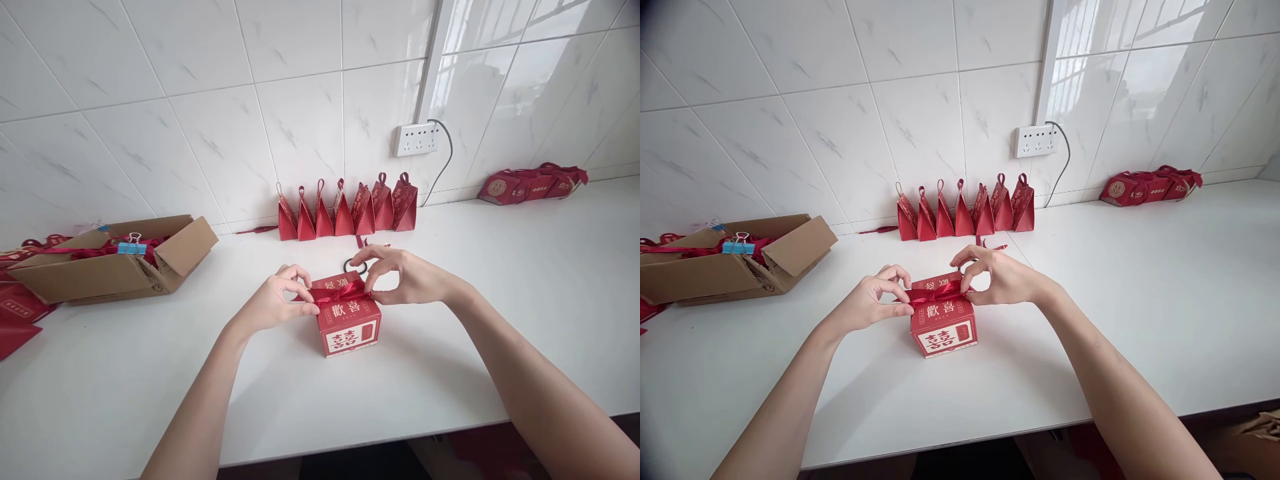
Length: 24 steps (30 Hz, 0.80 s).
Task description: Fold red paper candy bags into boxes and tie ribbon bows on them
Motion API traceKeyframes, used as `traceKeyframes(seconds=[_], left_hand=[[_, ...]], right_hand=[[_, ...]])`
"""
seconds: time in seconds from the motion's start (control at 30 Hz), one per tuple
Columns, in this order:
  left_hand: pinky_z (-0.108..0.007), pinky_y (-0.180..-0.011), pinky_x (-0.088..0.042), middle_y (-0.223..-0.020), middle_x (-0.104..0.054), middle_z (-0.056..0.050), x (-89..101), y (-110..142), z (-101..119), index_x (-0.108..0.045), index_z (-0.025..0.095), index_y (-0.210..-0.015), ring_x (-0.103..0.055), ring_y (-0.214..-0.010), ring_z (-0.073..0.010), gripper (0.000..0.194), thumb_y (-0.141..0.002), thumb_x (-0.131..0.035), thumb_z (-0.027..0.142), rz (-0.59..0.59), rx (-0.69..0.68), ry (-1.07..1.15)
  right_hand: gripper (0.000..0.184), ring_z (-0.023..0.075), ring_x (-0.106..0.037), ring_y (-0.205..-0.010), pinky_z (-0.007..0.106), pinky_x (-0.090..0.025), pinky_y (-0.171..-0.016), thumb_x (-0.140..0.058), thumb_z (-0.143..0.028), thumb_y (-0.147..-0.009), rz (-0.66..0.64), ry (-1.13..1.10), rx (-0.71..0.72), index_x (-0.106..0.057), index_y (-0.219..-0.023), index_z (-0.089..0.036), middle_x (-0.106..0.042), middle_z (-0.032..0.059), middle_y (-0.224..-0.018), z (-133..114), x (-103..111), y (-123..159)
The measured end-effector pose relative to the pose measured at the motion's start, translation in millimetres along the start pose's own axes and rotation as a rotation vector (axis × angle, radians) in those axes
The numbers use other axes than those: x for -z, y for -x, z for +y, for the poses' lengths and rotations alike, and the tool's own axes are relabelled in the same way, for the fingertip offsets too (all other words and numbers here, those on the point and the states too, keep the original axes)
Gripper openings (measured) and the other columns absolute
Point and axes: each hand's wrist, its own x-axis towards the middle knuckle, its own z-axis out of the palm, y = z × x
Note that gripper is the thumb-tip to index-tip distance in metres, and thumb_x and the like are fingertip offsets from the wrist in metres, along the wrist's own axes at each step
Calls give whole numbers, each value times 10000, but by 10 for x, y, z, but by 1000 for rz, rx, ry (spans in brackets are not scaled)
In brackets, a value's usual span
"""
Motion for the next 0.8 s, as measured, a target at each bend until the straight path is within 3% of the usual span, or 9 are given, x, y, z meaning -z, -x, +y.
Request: traceKeyframes(seconds=[0.13,0.3,0.4,0.57,0.8], left_hand=[[-413,-939,-330,-982,-541,-60,-34,-7,38,-661,230,-677,-455,-1001,-248,211,-711,-658,439,-22,10,76],[-400,-924,-343,-973,-550,-71,-136,-26,120,-648,216,-708,-453,-1018,-263,244,-749,-601,452,31,44,115],[-395,-923,-341,-986,-554,-67,-170,-28,136,-659,219,-742,-457,-1020,-256,197,-757,-605,407,77,53,113],[-351,-903,-357,-1020,-537,-66,-189,-26,131,-668,217,-743,-468,-1050,-240,185,-770,-604,387,75,32,254],[-317,-853,-373,-1011,-519,-71,-274,-71,119,-684,200,-802,-481,-1035,-219,239,-770,-621,428,151,38,318]], right_hand=[[93,222,-555,-1004,384,-454,-865,-578,-215,-763,22,-43,-38,-664,-729,-204,-547,66,-1147,-5,3,-7],[187,221,-556,-981,393,-442,-867,-564,-333,-825,48,-78,-64,-605,-713,-190,-574,71,-1053,-25,-63,-41],[119,220,-548,-994,399,-440,-884,-638,-316,-775,81,-78,-29,-610,-788,-201,-547,68,-1068,-61,-160,-69],[198,194,-552,-1002,366,-471,-868,-631,-243,-782,166,-114,17,-606,-978,-231,-511,71,-1098,-123,-367,-124],[99,164,-576,-907,341,-483,-845,-582,-183,-810,202,-94,13,-625,-896,-208,-557,55,-1013,-129,-426,-138]])
